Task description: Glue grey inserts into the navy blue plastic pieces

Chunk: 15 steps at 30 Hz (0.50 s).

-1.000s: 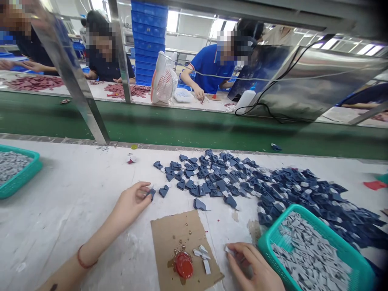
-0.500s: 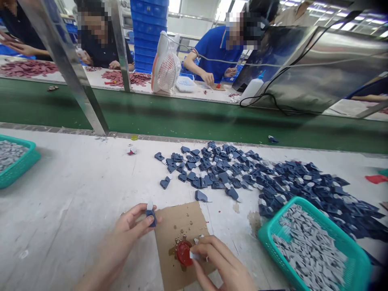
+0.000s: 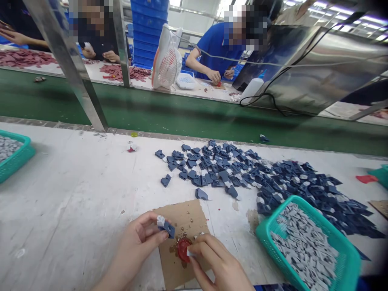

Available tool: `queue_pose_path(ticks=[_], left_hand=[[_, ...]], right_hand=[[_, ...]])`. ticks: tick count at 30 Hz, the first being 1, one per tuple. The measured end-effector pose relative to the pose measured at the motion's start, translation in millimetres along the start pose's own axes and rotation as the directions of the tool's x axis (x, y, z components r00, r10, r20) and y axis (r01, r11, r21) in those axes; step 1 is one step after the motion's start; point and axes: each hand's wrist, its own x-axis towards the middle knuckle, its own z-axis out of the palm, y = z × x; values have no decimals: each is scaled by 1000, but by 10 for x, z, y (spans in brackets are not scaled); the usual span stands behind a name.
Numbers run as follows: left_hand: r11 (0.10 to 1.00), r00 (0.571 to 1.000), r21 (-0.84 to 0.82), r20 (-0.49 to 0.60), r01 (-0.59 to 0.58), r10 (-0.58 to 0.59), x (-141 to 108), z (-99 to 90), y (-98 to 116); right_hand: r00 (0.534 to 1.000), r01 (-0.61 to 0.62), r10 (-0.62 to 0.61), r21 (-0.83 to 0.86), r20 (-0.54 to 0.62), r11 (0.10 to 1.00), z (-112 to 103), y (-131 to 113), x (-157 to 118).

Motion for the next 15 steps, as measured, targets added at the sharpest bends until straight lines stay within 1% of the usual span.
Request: queue_pose_path(ticks=[6, 8, 10, 12, 15], left_hand=[[999, 1000, -46, -12, 18, -18, -18, 72, -36], [996, 999, -86, -38, 1, -4, -26, 104, -43], [992, 998, -125, -61, -16, 8, -33, 136, -49], [989, 998, -146, -66, -20, 10, -42, 167, -55], [985, 999, -173, -53, -16, 7, -57, 212, -66]], right_hand=[[999, -31, 32, 54, -14, 998, 11, -14, -6], [998, -63, 63, 104, 2, 993, -14, -35, 1], [994, -112, 109, 193, 26, 975, -68, -65, 18], [982, -186, 183, 314, 37, 931, -146, -96, 47], [954, -268, 299, 490, 15, 830, -261, -134, 104]])
